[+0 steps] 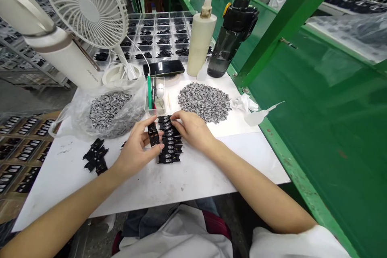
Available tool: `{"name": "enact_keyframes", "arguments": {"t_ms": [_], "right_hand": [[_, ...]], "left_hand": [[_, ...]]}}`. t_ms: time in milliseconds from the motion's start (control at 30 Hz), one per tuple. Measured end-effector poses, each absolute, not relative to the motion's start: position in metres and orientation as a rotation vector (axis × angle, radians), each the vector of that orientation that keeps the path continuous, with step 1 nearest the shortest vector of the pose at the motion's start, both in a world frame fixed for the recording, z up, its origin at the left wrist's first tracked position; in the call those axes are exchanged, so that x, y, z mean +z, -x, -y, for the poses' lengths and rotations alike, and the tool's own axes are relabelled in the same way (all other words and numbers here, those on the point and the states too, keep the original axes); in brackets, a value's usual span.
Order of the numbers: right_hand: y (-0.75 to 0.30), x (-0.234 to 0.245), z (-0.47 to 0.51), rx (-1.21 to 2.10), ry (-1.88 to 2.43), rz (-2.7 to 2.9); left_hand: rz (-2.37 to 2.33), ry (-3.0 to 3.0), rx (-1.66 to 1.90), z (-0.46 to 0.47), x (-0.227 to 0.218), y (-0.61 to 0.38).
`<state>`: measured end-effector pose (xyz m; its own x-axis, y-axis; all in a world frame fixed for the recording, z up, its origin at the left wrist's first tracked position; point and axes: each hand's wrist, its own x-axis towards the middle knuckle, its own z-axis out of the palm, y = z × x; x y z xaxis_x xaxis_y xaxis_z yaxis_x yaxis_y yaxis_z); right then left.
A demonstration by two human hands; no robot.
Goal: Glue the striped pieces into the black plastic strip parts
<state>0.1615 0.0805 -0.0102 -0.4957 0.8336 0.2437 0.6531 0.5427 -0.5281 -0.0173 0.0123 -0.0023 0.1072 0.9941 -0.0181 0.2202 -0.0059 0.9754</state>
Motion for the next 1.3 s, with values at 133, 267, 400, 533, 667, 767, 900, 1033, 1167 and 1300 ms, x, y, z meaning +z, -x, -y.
{"name": "enact_keyframes", "arguments": {"t_ms": [133,267,400,533,667,767,900,1033,1167,1300], "right_hand": [[-0.166,-0.007,-0.077,0.489,1.154,2.151],[-0.169,0.001,-0.071,0.579,1.107,2.026],[-0.166,0.007,-0.063,0.65,0.926,2.062],[-0.16,0.005,-0.054,0.635,0.739,2.163],[-0.158,0.004,-0.05,0.618,0.778,2.137],[-0.159,0.006,-0.051,0.673,0.841,2.078],[-0.159,0.007,-0.05,0.684,0.794,2.098],[-0.157,0.007,-0.047,0.695,0.817,2.094],[-0.156,0.01,-0.046,0.746,0.833,2.135],[-0.153,0.011,-0.045,0.761,0.845,2.159]], "left_hand": [[-1.241,-1.215,1.016,-0.011,0.005,0.014],[-1.228,-1.077,0.989,-0.013,0.008,0.012],[-1.217,-1.192,1.027,-0.011,0.0,0.013],[-1.275,-1.542,1.045,-0.007,-0.005,0.015],[-1.355,-1.736,1.021,-0.005,-0.004,0.015],[-1.373,-1.789,1.025,-0.004,-0.002,0.015],[-1.396,-1.896,0.999,-0.003,-0.002,0.014],[-1.472,-2.029,0.961,-0.003,-0.001,0.015],[-1.51,-2.133,0.942,-0.002,-0.001,0.015],[-1.516,-2.23,0.969,-0.001,-0.001,0.015]]}}
